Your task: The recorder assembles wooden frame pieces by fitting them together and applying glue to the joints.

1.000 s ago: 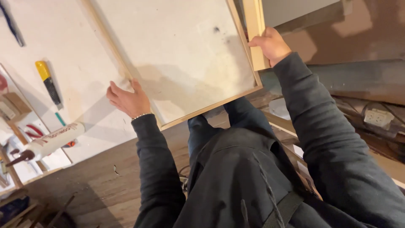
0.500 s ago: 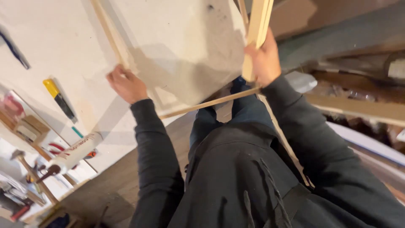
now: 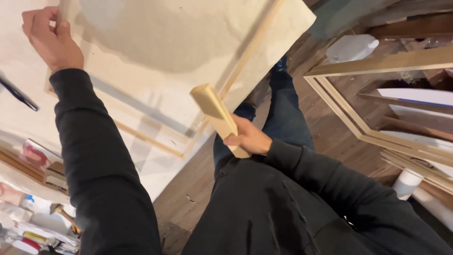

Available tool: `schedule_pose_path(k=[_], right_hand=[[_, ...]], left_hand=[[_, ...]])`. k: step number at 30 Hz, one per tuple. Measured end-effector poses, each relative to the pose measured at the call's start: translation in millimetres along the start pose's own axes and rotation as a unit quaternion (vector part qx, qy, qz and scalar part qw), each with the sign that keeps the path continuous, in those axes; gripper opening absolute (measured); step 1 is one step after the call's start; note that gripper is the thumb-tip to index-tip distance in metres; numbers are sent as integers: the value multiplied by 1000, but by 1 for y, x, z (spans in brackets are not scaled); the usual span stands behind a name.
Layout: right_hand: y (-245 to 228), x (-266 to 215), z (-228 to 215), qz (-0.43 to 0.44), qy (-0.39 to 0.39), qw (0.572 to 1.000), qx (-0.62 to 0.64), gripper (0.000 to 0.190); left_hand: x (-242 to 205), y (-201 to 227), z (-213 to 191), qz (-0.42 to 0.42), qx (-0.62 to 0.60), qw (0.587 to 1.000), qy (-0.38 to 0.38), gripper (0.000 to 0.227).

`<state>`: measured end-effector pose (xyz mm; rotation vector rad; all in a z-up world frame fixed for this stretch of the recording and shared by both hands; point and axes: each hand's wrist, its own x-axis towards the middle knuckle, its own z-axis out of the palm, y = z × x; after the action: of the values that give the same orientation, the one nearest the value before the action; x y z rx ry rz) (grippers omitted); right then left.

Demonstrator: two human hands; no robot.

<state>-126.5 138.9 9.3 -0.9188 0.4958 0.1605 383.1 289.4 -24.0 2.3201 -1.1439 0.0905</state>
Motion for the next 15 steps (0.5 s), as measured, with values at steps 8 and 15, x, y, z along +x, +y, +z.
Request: schedule_pose_path(k=[8,15], right_hand=[[-17,13,-23,37,-80,994,-71,76],[-174,40,-146,-128,134,913,-364,43]], left_hand=[[-3,-6,14,-22,-80,996,-25,26],[-142,76,-43,-218,77,967,110,33]])
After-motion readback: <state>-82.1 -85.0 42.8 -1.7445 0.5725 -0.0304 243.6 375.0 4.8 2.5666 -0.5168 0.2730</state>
